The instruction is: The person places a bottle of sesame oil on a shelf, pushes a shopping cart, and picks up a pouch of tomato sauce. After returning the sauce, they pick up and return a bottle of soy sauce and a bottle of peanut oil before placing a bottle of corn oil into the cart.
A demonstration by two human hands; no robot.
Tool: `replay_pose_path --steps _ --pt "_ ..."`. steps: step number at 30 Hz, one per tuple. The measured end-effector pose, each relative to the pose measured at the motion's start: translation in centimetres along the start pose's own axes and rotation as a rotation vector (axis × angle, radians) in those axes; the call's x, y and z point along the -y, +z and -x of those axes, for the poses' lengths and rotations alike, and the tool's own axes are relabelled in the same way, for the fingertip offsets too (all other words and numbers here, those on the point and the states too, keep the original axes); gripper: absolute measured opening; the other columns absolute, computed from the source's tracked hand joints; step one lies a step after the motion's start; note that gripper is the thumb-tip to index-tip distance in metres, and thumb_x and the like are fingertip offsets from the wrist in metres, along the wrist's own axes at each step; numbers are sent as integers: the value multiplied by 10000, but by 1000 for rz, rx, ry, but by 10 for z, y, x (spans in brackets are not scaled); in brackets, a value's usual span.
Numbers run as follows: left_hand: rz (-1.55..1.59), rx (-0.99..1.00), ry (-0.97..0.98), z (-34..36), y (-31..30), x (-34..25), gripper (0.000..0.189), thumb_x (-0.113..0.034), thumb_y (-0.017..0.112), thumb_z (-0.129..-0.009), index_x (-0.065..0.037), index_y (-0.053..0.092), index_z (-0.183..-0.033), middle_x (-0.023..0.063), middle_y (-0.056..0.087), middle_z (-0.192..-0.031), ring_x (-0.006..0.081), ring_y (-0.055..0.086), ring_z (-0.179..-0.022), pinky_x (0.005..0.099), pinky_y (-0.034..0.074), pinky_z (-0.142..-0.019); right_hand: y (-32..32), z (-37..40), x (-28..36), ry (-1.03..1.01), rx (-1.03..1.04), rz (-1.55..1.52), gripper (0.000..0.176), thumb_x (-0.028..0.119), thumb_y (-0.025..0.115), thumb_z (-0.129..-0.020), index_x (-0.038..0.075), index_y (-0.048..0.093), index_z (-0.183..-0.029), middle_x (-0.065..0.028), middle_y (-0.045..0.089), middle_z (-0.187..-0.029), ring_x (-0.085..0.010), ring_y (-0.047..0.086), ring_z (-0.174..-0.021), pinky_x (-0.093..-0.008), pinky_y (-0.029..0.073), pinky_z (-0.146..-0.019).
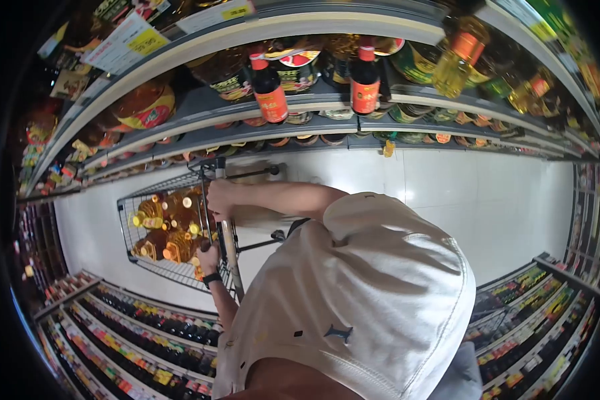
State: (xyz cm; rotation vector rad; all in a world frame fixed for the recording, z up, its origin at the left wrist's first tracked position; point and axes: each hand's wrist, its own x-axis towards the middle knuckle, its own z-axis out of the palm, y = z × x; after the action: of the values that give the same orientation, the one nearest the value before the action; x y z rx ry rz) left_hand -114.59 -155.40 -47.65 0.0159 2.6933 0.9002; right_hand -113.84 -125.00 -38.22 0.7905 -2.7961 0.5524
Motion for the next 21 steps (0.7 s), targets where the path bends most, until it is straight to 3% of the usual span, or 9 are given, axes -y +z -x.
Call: replay_pose_path --steps 1,2,5,6,9,12,14,18,21 --pt "-13 44 -2 12 -2 -15 377 -246 735 -762 67 677 -964 212 714 -874 301 691 -828 411 516 -787 -1 8 0 -6 27 29 358 424 588 -711 103 711 -612 -116 658 -602 -323 654 -579 -447 510 -521" --pt "97 -57 165 9 13 6 348 -243 734 -760 63 685 -918 190 714 -815 286 692 -798 410 517 -761 -3 11 2 -11 42 54 359 427 591 -713 104 713 -616 -113 659 -603 -322 657 -585 -448 515 -530" --pt "89 -84 62 38 15 -23 308 -228 736 -764 48 678 -887 141 689 -761 246 671 -752 391 512 -733 -6 29 6 28 38 82 364 437 591 -728 110 720 -633 -106 688 -658 -312 678 -638 -447 522 -566" --pt "173 -46 42 29 26 -6 325 -229 745 -764 61 673 -891 161 699 -772 272 681 -761 402 508 -729 -4 36 6 33 44 84 364 435 593 -728 107 722 -636 -106 688 -659 -311 678 -643 -446 520 -570" --pt "-5 -102 16 69 22 -57 407 -262 768 -759 80 668 -955 214 718 -907 325 695 -875 404 513 -789 -9 57 8 40 55 88 360 427 591 -732 106 723 -636 -109 685 -652 -309 678 -643 -448 517 -571" --pt "47 -58 -27 64 40 -36 427 -270 775 -747 80 670 -967 204 721 -908 318 692 -884 401 513 -815 -14 75 8 23 76 99 353 428 601 -727 109 722 -635 -110 685 -652 -311 681 -651 -447 523 -578" --pt "131 -56 -18 72 51 -40 414 -242 761 -738 83 674 -980 181 723 -899 279 691 -848 381 518 -792 -15 89 4 -58 -106 88 342 420 622 -688 105 698 -579 -108 649 -581 -305 655 -567 -420 518 -535" --pt "143 -189 73 102 66 -59 276 -156 726 -738 56 693 -910 132 719 -815 195 668 -779 342 517 -743 -25 117 5 -76 -87 13 351 406 594 -698 98 691 -561 -129 621 -544 -322 637 -529 -429 507 -520" --pt "192 -155 33 114 81 -63 279 -131 709 -723 61 649 -917 113 700 -845 187 648 -780 333 513 -738 -21 135 1 -117 -156 -27 379 407 576 -724 83 685 -561 -142 626 -552 -341 634 -529 -449 498 -507"
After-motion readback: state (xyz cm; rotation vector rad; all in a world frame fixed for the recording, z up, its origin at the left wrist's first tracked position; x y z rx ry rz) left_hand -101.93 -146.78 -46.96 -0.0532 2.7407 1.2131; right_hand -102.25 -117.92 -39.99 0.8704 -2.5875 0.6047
